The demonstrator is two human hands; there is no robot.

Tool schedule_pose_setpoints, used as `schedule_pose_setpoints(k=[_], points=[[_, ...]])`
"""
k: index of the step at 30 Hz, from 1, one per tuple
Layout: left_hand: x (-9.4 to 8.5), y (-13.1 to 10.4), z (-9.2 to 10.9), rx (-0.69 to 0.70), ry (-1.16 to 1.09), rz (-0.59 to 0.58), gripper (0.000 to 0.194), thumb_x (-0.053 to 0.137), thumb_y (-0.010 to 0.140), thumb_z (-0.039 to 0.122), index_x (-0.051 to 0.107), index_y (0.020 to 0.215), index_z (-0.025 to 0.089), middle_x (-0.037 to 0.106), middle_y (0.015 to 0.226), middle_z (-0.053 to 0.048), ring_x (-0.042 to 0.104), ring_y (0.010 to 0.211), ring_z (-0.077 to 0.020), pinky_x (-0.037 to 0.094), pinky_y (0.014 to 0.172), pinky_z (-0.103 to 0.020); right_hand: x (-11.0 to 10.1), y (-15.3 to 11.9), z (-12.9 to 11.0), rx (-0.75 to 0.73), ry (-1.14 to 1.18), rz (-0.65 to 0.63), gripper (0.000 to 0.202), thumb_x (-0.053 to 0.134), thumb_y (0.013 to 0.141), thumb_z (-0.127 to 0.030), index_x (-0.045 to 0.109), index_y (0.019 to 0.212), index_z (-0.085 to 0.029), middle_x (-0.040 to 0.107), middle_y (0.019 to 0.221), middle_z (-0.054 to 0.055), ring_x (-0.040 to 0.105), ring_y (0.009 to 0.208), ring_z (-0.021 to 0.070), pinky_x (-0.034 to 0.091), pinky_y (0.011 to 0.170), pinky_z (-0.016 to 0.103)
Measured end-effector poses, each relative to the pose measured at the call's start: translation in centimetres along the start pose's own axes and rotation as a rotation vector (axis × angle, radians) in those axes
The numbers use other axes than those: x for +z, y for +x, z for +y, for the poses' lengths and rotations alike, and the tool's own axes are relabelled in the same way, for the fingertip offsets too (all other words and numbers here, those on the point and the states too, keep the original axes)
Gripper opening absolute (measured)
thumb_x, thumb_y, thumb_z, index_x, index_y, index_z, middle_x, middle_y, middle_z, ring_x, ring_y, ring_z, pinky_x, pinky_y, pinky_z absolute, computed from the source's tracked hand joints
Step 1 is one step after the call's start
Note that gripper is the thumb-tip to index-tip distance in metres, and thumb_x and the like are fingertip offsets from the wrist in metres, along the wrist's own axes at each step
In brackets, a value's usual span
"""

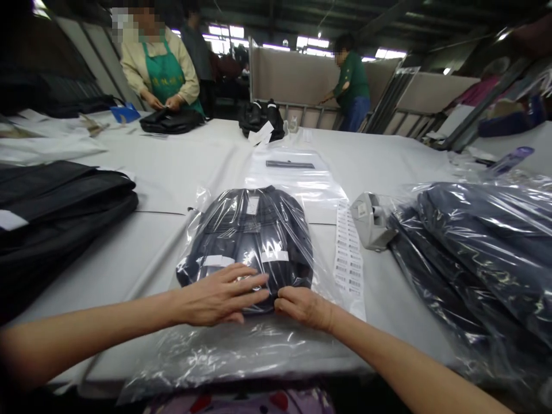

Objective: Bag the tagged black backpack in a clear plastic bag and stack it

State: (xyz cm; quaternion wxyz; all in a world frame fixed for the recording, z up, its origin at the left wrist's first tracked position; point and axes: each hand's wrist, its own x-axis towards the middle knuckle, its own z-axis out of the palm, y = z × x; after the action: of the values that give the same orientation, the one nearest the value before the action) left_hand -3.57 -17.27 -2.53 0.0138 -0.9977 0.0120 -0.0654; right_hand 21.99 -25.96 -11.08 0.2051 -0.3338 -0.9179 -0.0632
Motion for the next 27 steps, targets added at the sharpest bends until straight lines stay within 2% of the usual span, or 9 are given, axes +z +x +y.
schedule_pose_setpoints(k=[3,5,8,11,13,15,18,23,27], points=[[3.2,0.7,0.2,0.061,-0.03,-0.049,0.056,0.055,0.086,0.037,0.033,0.137,0.03,0.029,0.147,0.0,0.019,0.135,-0.0276,0.017,0.11,-0.052,0.7,-0.3,0.1,-0.006,0.012,0.01,0.026,0.038,0.094,-0.02,0.059,0.079,-0.016,0.053,0.072,0.002,0.048,0.064,0.0121,0.043,0.059,0.021],[5.0,0.8,0.5,0.02,-0.02,-0.072,0.055,0.056,0.085,0.028,0.034,0.135,0.034,0.027,0.148,0.005,0.014,0.137,-0.0282,0.015,0.11,-0.056,1.3,-0.4,0.1,0.003,0.029,0.033,0.028,0.037,0.094,-0.017,0.059,0.077,-0.016,0.054,0.072,0.002,0.049,0.066,0.012,0.043,0.061,0.021],[6.2,0.8,0.8,0.0,0.008,-0.089,0.056,0.056,0.084,0.023,0.036,0.134,0.036,0.024,0.149,0.007,0.012,0.138,-0.0299,0.015,0.108,-0.061,1.4,-0.4,0.0,0.044,0.07,0.041,0.029,0.035,0.094,-0.016,0.058,0.075,-0.016,0.055,0.072,0.002,0.05,0.066,0.0119,0.044,0.062,0.021],[6.2,0.8,0.7,0.006,0.026,-0.087,0.051,0.053,0.087,0.027,0.037,0.133,0.04,0.021,0.15,0.005,0.012,0.137,-0.0324,0.018,0.105,-0.064,0.1,-0.6,0.1,0.017,0.133,-0.015,0.025,0.037,0.093,-0.02,0.059,0.082,-0.015,0.058,0.079,0.006,0.053,0.074,0.0138,0.048,0.067,0.023],[6.0,0.9,0.7,0.008,0.031,-0.097,0.047,0.051,0.089,0.028,0.039,0.132,0.042,0.017,0.151,0.004,0.011,0.137,-0.0338,0.018,0.105,-0.064,-1.5,-1.0,0.1,-0.05,0.188,-0.086,0.024,0.043,0.091,-0.03,0.059,0.092,-0.013,0.058,0.097,0.013,0.054,0.092,0.0185,0.049,0.078,0.029],[5.8,1.0,0.7,0.004,0.026,-0.112,0.046,0.052,0.088,0.028,0.04,0.131,0.042,0.016,0.151,0.004,0.011,0.137,-0.0341,0.016,0.105,-0.063,-2.9,-1.6,-0.1,-0.119,0.234,-0.179,0.034,0.05,0.086,-0.043,0.059,0.101,-0.013,0.05,0.119,0.019,0.048,0.111,0.026,0.046,0.089,0.038],[5.5,1.1,0.8,-0.015,0.005,-0.117,0.048,0.056,0.086,0.028,0.041,0.129,0.043,0.019,0.15,0.004,0.013,0.137,-0.0331,0.013,0.107,-0.062,-3.7,-2.5,-0.6,-0.161,0.207,-0.283,0.043,0.059,0.078,-0.051,0.059,0.103,-0.016,0.037,0.136,0.022,0.038,0.123,0.0343,0.042,0.095,0.047],[5.4,1.0,1.1,-0.031,-0.01,-0.071,0.045,0.06,0.082,0.026,0.049,0.123,0.042,0.024,0.149,0.004,0.016,0.137,-0.0326,0.012,0.108,-0.06,-2.9,-2.9,-1.2,-0.161,0.006,-0.219,0.01,0.052,0.086,-0.017,0.061,0.091,-0.013,0.041,0.137,0.019,0.042,0.122,0.0292,0.047,0.093,0.043],[5.7,0.9,1.1,-0.038,-0.02,-0.041,0.049,0.065,0.077,0.023,0.051,0.121,0.042,0.025,0.149,0.004,0.017,0.136,-0.0327,0.013,0.108,-0.06,-2.6,-2.8,-1.7,-0.138,-0.016,-0.002,0.021,0.04,0.087,-0.007,0.058,0.097,-0.009,0.055,0.122,0.019,0.048,0.117,0.0253,0.051,0.091,0.038]])
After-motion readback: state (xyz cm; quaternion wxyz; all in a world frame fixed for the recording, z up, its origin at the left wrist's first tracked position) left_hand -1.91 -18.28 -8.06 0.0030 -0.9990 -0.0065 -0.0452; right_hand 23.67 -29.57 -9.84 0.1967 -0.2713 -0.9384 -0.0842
